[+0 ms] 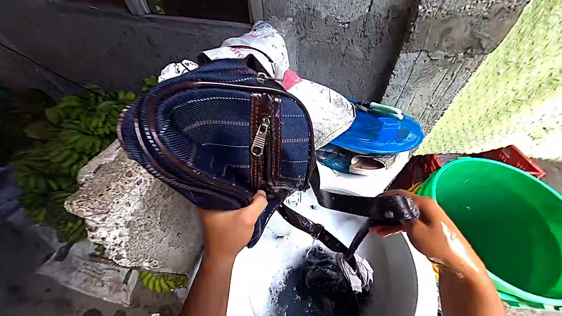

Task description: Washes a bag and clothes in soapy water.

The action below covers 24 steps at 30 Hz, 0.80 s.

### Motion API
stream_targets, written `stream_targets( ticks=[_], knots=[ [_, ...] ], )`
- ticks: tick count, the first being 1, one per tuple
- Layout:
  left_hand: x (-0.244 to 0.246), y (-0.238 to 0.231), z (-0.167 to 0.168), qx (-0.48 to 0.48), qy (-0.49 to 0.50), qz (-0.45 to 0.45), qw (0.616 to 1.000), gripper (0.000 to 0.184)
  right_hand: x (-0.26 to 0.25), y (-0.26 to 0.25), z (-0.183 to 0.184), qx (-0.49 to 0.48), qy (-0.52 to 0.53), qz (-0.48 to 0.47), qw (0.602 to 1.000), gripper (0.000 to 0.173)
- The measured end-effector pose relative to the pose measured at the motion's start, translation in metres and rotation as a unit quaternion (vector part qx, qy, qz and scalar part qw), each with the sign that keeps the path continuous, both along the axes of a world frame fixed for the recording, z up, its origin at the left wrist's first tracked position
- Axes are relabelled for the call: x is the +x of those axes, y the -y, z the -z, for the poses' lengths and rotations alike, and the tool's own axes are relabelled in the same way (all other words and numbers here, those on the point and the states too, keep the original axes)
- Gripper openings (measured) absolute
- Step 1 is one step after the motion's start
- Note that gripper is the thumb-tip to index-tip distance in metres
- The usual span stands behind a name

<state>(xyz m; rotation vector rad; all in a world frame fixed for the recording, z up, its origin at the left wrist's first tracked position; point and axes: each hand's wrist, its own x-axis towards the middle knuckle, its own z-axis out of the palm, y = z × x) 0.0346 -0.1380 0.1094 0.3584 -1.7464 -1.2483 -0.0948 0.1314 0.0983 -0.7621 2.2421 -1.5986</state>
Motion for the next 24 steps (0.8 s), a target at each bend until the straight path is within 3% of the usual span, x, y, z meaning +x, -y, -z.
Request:
stream_targets(
  ticks=[2,3,6,7,9,10,12,14,15,17,19,22,24],
  knots=[
    [0.002,-0.001,-0.004,0.001,-0.017,0.001,1.000,0.053,0.017,0.009,0.015,-0.037,0.011,-0.068,0.997,0.031],
    [0.001,-0.002,-0.005,0.003,-0.031,0.006,0.999,0.053,0.025,0.015,0.029,-0.026,0.021,-0.150,0.988,0.039],
    [0.001,-0.003,-0.008,0.033,-0.076,0.023,0.996,0.052,0.021,0.037,0.076,0.122,0.109,-0.418,0.893,0.076],
    [0.003,-0.004,-0.009,0.053,-0.086,0.035,0.994,0.051,0.011,0.042,0.101,0.169,0.134,-0.414,0.884,0.075],
    [0.009,-0.006,-0.010,0.091,-0.095,0.057,0.990,0.050,-0.012,0.048,0.158,0.304,0.121,-0.312,0.892,0.053],
    [0.012,-0.007,-0.008,0.100,-0.101,0.062,0.988,0.050,-0.018,0.050,0.188,0.385,0.115,-0.265,0.877,0.046],
    [0.016,-0.009,-0.001,0.092,-0.111,0.052,0.988,0.051,-0.007,0.055,0.239,0.510,0.136,-0.212,0.823,0.060],
    [0.023,-0.010,0.005,0.076,-0.109,0.030,0.991,0.050,0.016,0.056,0.274,0.544,0.158,-0.159,0.808,0.088],
    [0.027,-0.010,0.006,0.077,-0.105,0.021,0.991,0.050,0.022,0.056,0.286,0.548,0.150,-0.155,0.808,0.093],
    [0.037,-0.009,0.007,0.094,-0.105,0.018,0.990,0.049,0.019,0.056,0.293,0.559,0.122,-0.206,0.794,0.075],
    [0.046,-0.005,0.007,0.094,-0.113,0.020,0.989,0.048,0.004,0.054,0.285,0.522,0.133,-0.235,0.809,0.055],
    [0.056,0.002,0.009,0.047,-0.100,-0.016,0.994,0.052,-0.007,0.049,0.228,0.375,0.190,-0.105,0.902,0.032],
    [0.061,0.005,0.015,0.012,-0.084,-0.038,0.996,0.057,-0.006,0.043,0.182,0.282,0.193,-0.043,0.939,0.020]
  ],
)
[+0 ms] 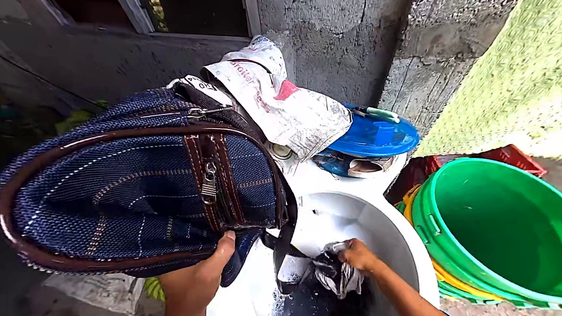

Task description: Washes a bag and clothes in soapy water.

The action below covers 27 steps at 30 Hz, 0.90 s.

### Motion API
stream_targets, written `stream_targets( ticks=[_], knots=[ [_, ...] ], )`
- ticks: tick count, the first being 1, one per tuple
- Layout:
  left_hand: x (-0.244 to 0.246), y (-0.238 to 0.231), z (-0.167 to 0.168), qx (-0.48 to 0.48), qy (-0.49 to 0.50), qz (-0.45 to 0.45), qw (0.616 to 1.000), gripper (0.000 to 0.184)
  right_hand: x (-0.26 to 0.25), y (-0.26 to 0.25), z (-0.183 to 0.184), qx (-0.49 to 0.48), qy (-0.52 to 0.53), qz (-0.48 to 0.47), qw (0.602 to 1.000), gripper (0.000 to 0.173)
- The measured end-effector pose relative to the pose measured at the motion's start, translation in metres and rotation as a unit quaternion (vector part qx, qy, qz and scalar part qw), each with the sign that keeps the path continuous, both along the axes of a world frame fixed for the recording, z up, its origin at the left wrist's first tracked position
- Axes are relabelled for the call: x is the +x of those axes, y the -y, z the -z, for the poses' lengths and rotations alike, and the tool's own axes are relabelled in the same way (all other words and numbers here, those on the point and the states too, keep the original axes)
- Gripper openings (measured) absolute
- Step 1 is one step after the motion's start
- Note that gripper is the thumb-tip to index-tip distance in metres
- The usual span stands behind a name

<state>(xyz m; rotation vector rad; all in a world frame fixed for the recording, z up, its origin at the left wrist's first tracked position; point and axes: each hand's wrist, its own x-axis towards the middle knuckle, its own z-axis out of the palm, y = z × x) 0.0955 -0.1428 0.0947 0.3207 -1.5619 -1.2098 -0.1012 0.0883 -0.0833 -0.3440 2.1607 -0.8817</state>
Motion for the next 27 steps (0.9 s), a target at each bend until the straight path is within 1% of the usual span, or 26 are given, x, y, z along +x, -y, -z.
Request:
stream_targets(
  ticks=[3,5,8,11,13,14,15,17,19,21,22,24,26,27],
  knots=[
    [0.000,-0.002,0.003,-0.008,0.039,-0.019,0.999,0.058,0.008,-0.005,-0.067,-0.125,-0.042,0.042,0.990,0.006],
    [-0.003,-0.006,0.005,0.009,0.043,-0.012,0.999,0.057,0.015,-0.003,-0.118,-0.213,-0.062,0.069,0.972,0.012],
    [-0.009,-0.012,0.008,0.030,0.029,0.003,0.999,0.056,0.019,0.000,-0.197,-0.341,-0.082,0.112,0.930,0.020],
    [-0.014,-0.017,0.008,0.033,0.030,0.005,0.999,0.055,0.020,-0.003,-0.260,-0.424,-0.127,0.079,0.893,0.025],
    [-0.018,-0.019,0.008,0.035,0.037,-0.009,0.999,0.058,0.021,-0.007,-0.283,-0.451,-0.149,0.041,0.879,0.027],
    [-0.020,-0.018,0.008,0.034,0.040,-0.013,0.999,0.059,0.020,-0.008,-0.286,-0.454,-0.158,0.020,0.877,0.029],
    [-0.021,-0.017,0.009,0.035,0.043,-0.014,0.998,0.060,0.020,-0.009,-0.284,-0.450,-0.162,0.001,0.878,0.031],
    [-0.022,-0.013,0.010,0.037,0.045,-0.017,0.998,0.064,0.016,-0.010,-0.266,-0.429,-0.159,-0.028,0.889,0.034],
    [-0.022,-0.009,0.012,0.038,0.043,-0.023,0.998,0.068,0.007,-0.014,-0.230,-0.408,-0.143,-0.042,0.901,0.032],
    [-0.019,-0.001,0.012,0.034,0.039,-0.039,0.998,0.070,-0.006,-0.025,-0.185,-0.392,-0.109,-0.043,0.913,0.024],
    [-0.016,0.003,0.012,0.032,0.038,-0.048,0.998,0.072,-0.013,-0.033,-0.162,-0.384,-0.087,-0.028,0.919,0.021],
    [-0.010,0.015,0.012,0.030,0.040,-0.068,0.996,0.077,-0.026,-0.051,-0.120,-0.352,-0.042,0.031,0.935,0.016],
    [-0.005,0.026,0.010,0.036,0.043,-0.079,0.995,0.080,-0.035,-0.067,-0.089,-0.302,-0.036,0.085,0.949,0.015],
    [-0.003,0.030,0.010,0.045,0.037,-0.073,0.996,0.081,-0.037,-0.073,-0.080,-0.288,-0.040,0.105,0.951,0.014]
  ],
)
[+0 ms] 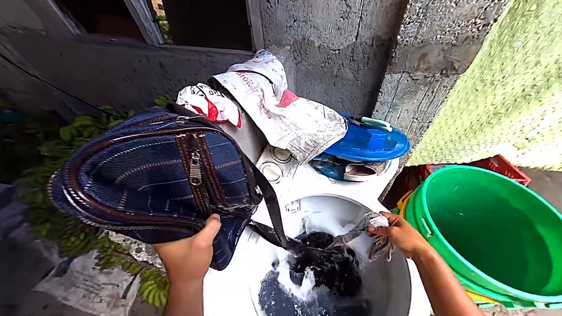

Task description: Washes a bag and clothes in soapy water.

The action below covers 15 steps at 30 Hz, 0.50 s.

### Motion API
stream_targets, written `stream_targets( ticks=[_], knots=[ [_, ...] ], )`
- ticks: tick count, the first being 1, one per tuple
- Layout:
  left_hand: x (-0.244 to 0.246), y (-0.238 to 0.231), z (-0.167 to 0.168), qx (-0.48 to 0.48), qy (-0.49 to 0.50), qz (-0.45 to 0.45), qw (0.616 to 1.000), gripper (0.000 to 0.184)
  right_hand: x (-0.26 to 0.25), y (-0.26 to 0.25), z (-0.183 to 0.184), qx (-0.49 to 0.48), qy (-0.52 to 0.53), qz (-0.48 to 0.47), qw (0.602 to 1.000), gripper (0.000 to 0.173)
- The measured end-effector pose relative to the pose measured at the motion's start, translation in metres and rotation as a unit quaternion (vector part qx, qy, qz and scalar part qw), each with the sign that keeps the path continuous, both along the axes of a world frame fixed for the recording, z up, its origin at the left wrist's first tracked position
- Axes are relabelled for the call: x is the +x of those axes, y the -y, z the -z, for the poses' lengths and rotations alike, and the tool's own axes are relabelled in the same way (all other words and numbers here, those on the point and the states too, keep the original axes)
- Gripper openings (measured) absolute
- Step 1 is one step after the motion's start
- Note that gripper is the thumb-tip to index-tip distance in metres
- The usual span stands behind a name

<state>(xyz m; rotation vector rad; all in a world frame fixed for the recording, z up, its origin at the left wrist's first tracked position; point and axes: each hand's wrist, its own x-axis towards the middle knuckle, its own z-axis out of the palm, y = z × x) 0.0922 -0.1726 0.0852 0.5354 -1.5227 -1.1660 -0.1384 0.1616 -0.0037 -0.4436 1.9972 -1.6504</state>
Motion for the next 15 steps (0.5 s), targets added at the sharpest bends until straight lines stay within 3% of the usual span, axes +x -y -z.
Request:
stream_targets(
  ticks=[4,8,10,13,15],
  knots=[
    [-0.003,-0.003,0.007,0.046,-0.022,0.024,0.998,0.072,0.000,-0.014,-0.005,-0.008,-0.026,0.022,0.999,0.016],
    [-0.008,-0.018,0.011,-0.002,-0.008,0.027,1.000,0.074,0.005,-0.021,-0.022,0.010,-0.062,0.034,0.997,0.017],
    [-0.008,-0.024,0.004,-0.015,-0.022,0.033,0.999,0.070,0.006,-0.021,-0.016,0.113,-0.097,0.029,0.988,0.016],
    [-0.004,-0.034,-0.019,-0.024,-0.060,0.065,0.996,0.060,0.011,-0.004,0.011,0.348,-0.140,-0.006,0.927,0.051],
    [-0.003,-0.041,-0.040,-0.031,-0.088,0.115,0.989,0.054,0.023,0.011,0.042,0.408,-0.142,-0.051,0.901,0.066]
  ],
)
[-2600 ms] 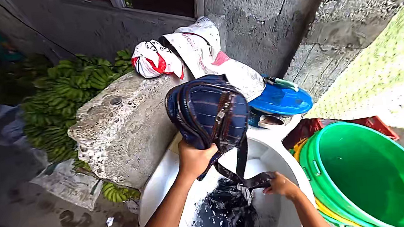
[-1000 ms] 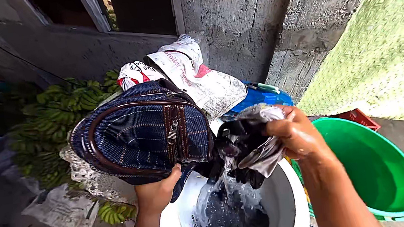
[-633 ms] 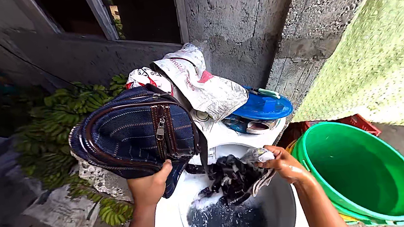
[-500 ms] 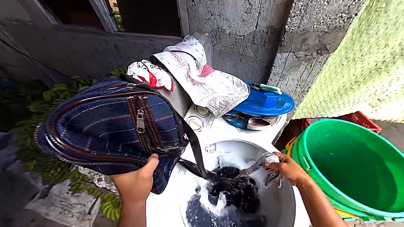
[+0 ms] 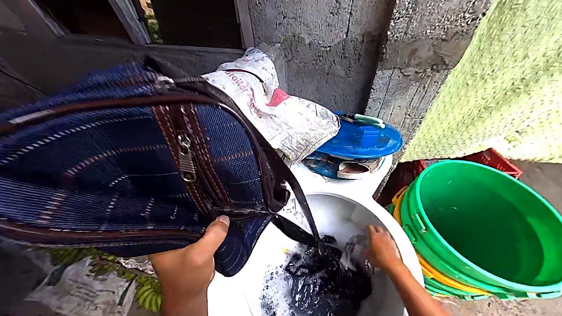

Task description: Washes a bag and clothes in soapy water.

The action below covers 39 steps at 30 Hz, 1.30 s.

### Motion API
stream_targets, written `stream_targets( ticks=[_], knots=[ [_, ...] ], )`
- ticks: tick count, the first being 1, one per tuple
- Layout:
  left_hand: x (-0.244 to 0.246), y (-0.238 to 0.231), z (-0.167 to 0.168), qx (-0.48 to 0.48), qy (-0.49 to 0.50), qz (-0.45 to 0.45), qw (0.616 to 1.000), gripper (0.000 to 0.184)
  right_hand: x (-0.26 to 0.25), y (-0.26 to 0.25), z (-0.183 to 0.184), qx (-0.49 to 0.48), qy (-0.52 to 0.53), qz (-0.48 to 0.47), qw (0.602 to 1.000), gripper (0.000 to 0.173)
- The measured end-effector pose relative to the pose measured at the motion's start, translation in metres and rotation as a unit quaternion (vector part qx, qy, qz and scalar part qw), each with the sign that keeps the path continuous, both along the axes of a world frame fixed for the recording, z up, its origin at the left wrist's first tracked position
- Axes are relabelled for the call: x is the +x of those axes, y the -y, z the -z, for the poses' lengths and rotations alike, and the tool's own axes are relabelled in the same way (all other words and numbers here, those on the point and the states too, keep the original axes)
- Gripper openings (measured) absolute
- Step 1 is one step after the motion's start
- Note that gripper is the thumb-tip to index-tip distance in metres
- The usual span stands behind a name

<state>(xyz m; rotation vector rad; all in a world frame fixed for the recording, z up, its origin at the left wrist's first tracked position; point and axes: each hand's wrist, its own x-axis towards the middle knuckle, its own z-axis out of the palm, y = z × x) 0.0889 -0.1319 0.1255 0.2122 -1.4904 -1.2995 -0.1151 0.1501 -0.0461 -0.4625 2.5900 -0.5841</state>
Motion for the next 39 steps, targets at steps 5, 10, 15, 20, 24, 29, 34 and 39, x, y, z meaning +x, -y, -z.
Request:
stream_targets(
  ticks=[5,10,15,20,24,29,34,39],
  knots=[
    [-0.001,-0.016,-0.040,-0.069,-0.030,0.065,0.995,0.049,0.021,0.047,0.047,0.050,0.127,-0.124,0.983,0.069],
    [-0.001,-0.019,-0.056,-0.114,-0.051,0.078,0.989,0.049,0.042,0.068,0.081,0.148,0.140,-0.066,0.977,0.086],
    [-0.001,-0.015,-0.050,-0.092,-0.066,0.063,0.992,0.049,0.057,0.070,0.095,0.260,0.149,-0.030,0.954,0.047],
    [0.002,-0.001,-0.018,-0.051,0.010,-0.021,0.998,0.060,0.031,0.067,0.039,0.205,0.128,-0.083,0.967,0.045],
    [-0.005,-0.003,0.026,-0.022,0.136,-0.077,0.987,0.068,0.031,0.076,-0.038,0.124,0.049,-0.133,0.982,0.039],
    [-0.020,-0.011,0.079,0.004,0.243,-0.065,0.968,0.059,0.029,0.069,-0.130,-0.095,-0.082,-0.143,0.982,0.030],
    [-0.033,-0.015,0.118,0.008,0.305,-0.051,0.951,0.061,0.024,0.036,-0.194,-0.421,-0.155,-0.104,0.888,0.012],
    [-0.038,-0.014,0.113,0.039,0.306,-0.066,0.949,0.063,0.023,0.013,-0.199,-0.561,-0.143,-0.104,0.809,0.018]
  ],
)
